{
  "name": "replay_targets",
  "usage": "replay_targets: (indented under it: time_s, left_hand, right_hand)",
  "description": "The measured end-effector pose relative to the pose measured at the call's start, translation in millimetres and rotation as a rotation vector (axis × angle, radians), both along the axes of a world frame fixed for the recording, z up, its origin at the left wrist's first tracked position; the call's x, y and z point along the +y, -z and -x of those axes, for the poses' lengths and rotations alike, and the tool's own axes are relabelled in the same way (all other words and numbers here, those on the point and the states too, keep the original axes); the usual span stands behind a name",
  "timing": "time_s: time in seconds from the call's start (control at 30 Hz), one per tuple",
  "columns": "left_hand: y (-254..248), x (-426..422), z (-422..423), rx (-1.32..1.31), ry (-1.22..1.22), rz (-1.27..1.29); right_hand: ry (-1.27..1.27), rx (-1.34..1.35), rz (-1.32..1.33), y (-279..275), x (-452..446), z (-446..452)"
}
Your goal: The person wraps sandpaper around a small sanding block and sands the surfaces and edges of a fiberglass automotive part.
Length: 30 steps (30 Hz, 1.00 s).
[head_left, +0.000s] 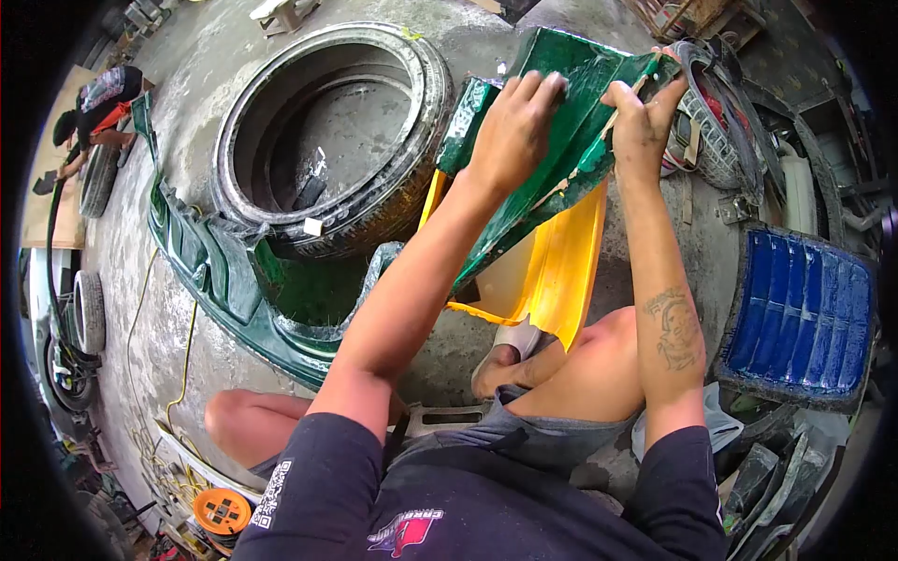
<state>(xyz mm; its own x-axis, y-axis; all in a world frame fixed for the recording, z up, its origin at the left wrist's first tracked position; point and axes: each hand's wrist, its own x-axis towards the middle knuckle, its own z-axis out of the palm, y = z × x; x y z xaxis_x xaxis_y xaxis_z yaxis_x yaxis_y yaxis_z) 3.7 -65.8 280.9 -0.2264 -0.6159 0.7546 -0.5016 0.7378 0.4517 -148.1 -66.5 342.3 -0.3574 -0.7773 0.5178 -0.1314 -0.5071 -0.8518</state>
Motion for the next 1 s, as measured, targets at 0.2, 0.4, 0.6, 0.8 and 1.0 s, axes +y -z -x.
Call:
replay_targets:
  time_s: [0.2,0.4,0.6,0.8,1.0]
  left_hand:
    - [73,118,-64,-0.087,-0.046,-0.243]
    - [10,30,-21,-0.123,0.024,-0.026]
    - [-27,2,-25,0.204,-0.097,0.031]
    - [59,185,-51,-0.018,0.279,-0.642]
    - [142,162,-1,-0.374,0.152,-0.852]
  right_hand:
    - [-0.015,0.011,-0.042,-3,5,-2]
    - [-0.004,0.001,-0.029,-7,6,-6]
    - [0.020,0.037,0.021,-1,0,-1]
    - [0.031,0.080,-0.002,4,-2,3]
    - [-0.032,0.045,-0.066,2,1,6]
